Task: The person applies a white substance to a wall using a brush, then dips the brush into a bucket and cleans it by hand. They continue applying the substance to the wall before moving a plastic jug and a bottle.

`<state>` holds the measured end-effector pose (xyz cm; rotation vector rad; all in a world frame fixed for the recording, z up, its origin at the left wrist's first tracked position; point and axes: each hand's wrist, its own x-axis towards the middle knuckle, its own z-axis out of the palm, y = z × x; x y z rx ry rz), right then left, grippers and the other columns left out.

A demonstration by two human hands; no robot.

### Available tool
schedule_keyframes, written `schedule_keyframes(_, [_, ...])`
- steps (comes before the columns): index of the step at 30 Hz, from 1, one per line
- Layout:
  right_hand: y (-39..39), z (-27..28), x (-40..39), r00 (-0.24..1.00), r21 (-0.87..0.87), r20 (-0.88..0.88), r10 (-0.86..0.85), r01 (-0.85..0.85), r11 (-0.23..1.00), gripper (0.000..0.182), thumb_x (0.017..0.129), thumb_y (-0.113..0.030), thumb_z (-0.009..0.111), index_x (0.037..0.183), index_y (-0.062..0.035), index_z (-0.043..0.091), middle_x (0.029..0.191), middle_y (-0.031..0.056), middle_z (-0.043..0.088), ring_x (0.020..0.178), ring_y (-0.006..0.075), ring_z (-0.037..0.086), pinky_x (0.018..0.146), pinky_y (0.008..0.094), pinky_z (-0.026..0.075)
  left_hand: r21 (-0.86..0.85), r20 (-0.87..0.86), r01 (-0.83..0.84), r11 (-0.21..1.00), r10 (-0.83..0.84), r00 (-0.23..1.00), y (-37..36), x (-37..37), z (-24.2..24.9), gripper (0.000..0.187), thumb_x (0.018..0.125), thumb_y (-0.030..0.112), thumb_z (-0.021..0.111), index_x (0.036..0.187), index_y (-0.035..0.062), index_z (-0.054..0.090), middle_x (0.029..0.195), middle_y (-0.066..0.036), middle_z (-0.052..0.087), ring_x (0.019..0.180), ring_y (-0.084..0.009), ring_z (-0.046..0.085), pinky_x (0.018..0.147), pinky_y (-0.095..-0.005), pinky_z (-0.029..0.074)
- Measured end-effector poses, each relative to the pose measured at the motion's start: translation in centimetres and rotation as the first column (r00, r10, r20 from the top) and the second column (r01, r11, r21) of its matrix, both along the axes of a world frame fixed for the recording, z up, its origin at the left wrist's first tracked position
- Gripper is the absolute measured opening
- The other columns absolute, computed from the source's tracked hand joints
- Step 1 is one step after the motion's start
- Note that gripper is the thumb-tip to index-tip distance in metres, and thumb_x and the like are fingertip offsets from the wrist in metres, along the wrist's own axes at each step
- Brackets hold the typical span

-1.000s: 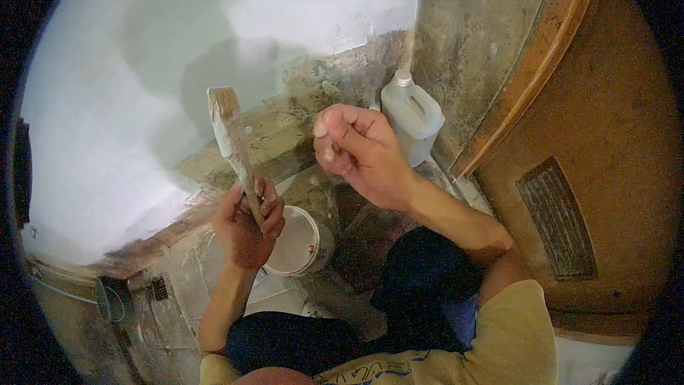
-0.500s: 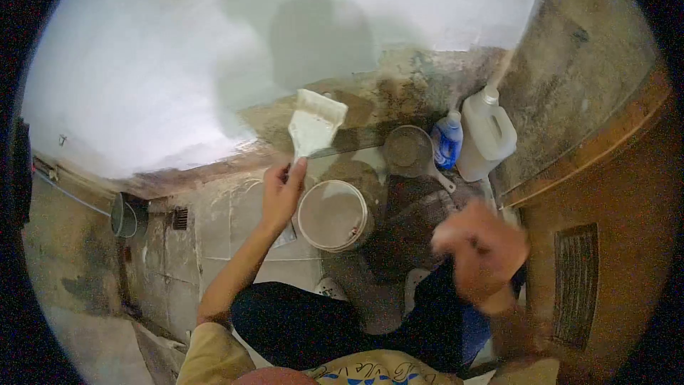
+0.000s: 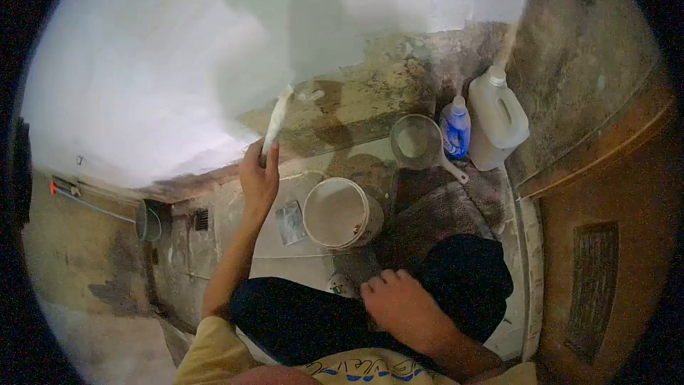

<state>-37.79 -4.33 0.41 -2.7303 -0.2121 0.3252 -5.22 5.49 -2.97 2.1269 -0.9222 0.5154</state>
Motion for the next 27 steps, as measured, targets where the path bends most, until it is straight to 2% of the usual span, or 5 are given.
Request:
schedule_keyframes(2, [0.5, 0.0, -0.2, 1.0, 0.082, 0.019, 0.013, -0.015, 0.997, 0.035, 0.086, -0.014, 0.061, 0.118, -0.0026, 0.059, 0.102, 0.0108, 0.064, 0.1, 0.0258, 0.061, 0.084, 0.0363, 0.049, 0.208, -0.176, 0.015, 0.978, 0.022, 0.984, -0.4, -0.2, -0.2, 0.022, 0.093, 0.021, 0.063, 0.09, -0.0002, 0.059, 0.07, -0.014, 0.051, 0.064, -0.0302, 0.049, 0.059, -0.0404, 0.039])
schedule_keyframes(6, [1.4, 0.3, -0.5, 0.996, 0.214, 0.07, 0.061, -0.075, 0.974, 0.044, 0.086, -0.011, 0.058, 0.129, 0.0016, 0.053, 0.104, 0.0147, 0.064, 0.101, 0.0272, 0.061, 0.087, 0.0372, 0.049, 0.208, 0.048, 0.198, 0.958, -0.212, 0.976, -3.3, -0.6, -0.2, 0.023, 0.094, 0.019, 0.06, 0.087, -0.0008, 0.051, 0.07, -0.019, 0.052, 0.064, -0.0392, 0.052, 0.059, -0.0455, 0.04])
schedule_keyframes(12, [2.8, -0.4, -2.0, 0.987, 0.239, 0.054, 0.15, -0.158, 0.958, 0.049, 0.091, -0.017, 0.053, 0.136, 0.0028, 0.049, 0.109, 0.0164, 0.064, 0.103, 0.0264, 0.061, 0.084, 0.0363, 0.048, 0.217, -0.059, 0.259, 0.941, -0.252, 0.966, -11.1, -1.4, 0.2, 0.017, 0.094, 0.016, 0.058, 0.094, 0.0005, 0.051, 0.071, -0.026, 0.061, 0.065, -0.048, 0.058, 0.054, -0.0527, 0.042])
schedule_keyframes(21, [1.7, 2.3, -4.2, 0.978, 0.378, -0.114, 0.173, -0.118, 0.918, 0.052, 0.095, -0.028, 0.046, 0.137, 0.003, 0.047, 0.104, 0.018, 0.065, 0.097, 0.0304, 0.06, 0.083, 0.0431, 0.044, 0.408, 0.138, 0.141, 0.902, -0.213, 0.967, -14.5, -0.7, 1.2, 0.015, 0.094, 0.015, 0.053, 0.095, 0.0009, 0.054, 0.073, -0.027, 0.062, 0.067, -0.0467, 0.061, 0.059, -0.0556, 0.047])
schedule_keyframes(27, [4.8, -5.4, -6.6, 0.991, 0.308, 0.128, 0.029, -0.068, 0.949, 0.054, 0.094, -0.028, 0.047, 0.137, 0.0052, 0.046, 0.106, 0.0193, 0.065, 0.101, 0.032, 0.06, 0.086, 0.0442, 0.044, 0.482, 0.128, 0.112, 0.869, -0.196, 0.972, -11.9, 0.4, 1.9, 0.014, 0.094, 0.014, 0.053, 0.095, 0.0001, 0.053, 0.07, -0.027, 0.062, 0.066, -0.0467, 0.061, 0.06, -0.056, 0.047])
